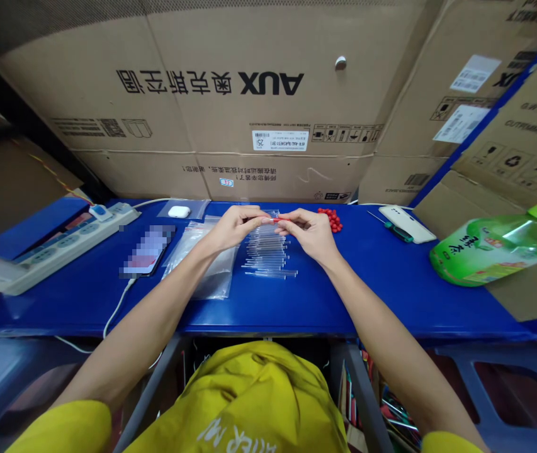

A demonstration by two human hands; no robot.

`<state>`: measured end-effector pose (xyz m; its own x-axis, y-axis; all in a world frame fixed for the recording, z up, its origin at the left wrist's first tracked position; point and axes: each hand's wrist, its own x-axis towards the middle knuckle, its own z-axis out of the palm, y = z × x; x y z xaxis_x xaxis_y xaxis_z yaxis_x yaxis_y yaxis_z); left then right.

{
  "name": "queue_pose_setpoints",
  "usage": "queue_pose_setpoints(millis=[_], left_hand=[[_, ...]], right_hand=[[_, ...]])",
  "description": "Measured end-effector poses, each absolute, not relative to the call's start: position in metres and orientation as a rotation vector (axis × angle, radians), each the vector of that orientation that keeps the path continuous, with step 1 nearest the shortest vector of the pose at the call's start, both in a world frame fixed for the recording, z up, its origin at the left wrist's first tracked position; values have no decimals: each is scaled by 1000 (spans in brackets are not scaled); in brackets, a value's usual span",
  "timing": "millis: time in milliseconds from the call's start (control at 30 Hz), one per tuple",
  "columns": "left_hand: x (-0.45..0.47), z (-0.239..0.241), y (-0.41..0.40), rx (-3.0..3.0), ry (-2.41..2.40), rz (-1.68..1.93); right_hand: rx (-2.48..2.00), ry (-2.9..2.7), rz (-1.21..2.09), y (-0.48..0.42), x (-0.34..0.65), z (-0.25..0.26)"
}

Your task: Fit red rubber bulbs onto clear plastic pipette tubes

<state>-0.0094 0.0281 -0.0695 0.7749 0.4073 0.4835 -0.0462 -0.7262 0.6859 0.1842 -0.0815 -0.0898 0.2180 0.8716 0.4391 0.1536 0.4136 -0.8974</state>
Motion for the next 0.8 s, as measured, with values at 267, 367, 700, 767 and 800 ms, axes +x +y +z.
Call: queue_pose_setpoints(millis=[267, 367, 700, 767, 800], left_hand=[[-10, -71, 27, 2404, 277, 937], [-11, -72, 26, 2443, 250, 988], [-14, -65, 24, 2419, 314, 1091], [-15, -65, 24, 2421, 323, 1104], [-15, -65, 24, 2422, 327, 1104]], right_hand=[[-1064, -1245, 681, -81, 184, -88], [-1057, -1244, 738, -81, 184, -87], [-1030, -1316, 753, -83, 189, -80], [-1014, -1322, 764, -82, 189, -81], [-1015, -1316, 768, -82, 189, -81]])
